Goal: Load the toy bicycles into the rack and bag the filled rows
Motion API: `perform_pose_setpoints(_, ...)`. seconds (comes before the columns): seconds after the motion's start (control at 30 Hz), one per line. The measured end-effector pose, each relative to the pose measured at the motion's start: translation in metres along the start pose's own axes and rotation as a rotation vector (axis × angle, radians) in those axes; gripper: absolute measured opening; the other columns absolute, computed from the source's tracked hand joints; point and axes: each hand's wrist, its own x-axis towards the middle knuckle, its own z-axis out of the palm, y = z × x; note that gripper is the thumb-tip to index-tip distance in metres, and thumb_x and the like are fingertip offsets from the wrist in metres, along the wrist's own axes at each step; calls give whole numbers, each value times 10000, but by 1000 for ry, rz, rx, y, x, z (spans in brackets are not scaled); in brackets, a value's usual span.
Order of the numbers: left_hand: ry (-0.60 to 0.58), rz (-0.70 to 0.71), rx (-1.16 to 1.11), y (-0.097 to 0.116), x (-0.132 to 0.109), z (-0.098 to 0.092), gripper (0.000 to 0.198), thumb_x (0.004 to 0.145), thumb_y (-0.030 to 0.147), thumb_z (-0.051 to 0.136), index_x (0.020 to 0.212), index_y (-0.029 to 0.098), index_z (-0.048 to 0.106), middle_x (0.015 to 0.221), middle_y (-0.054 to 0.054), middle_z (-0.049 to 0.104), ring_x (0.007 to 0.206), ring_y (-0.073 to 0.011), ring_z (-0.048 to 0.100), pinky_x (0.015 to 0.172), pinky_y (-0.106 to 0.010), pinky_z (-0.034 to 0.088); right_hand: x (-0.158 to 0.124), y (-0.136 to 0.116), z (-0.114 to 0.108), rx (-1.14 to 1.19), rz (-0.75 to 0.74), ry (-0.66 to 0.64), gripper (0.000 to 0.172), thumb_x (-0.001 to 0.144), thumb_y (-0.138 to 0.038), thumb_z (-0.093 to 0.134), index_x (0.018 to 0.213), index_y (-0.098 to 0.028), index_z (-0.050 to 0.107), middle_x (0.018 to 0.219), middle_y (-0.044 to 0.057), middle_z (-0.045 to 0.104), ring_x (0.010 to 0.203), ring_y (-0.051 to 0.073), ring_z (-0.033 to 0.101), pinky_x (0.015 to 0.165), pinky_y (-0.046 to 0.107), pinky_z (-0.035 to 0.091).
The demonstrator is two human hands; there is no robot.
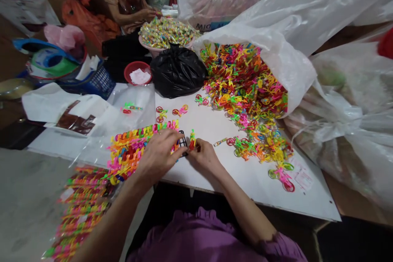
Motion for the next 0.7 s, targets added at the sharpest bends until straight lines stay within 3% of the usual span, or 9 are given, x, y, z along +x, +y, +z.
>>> perform_pose_setpoints(0.1,-21,-52,-5,9,-6,8,245,799,413,573,867,178,595,851,-40,606,842,-178,555,762,-305,430,-1,-7,-3,-157,-48,77,54,682,-217,581,707,-183,548,597,-29,538,540,104,463,522,207,314)
perform_pose_setpoints(0.3,141,-183,179,24,-5,27,231,827,350,529,668,182,517,659,-21,537,678,-178,524,627,-303,386,-7,-17,-6,-207,-106,168,72,723,-258,567,750,-192,554,649,-14,569,575,119,497,550,215,342)
perform_pose_setpoints(0.5,177,-176,196,14,-26,14,222,789,388,593,840,173,576,850,-64,614,859,-218,566,779,-340,426,-7,13,9,-204,-18,115,62,702,-219,564,752,-183,554,688,9,596,608,142,524,594,244,379)
perform_pose_setpoints(0.63,36,-84,102,5,-35,7,269,799,309,587,1032,178,561,1030,-80,605,993,-227,545,856,-359,432,-3,25,23,31,-69,99,138,751,-235,521,872,-180,560,824,32,631,723,155,572,672,253,423)
perform_pose_setpoints(0.7,-26,-54,87,7,-35,12,280,805,268,574,1066,169,553,1046,-88,607,1004,-235,543,861,-377,435,-3,23,29,9,-139,71,106,756,-203,487,840,-181,549,808,33,608,723,156,557,663,252,421)
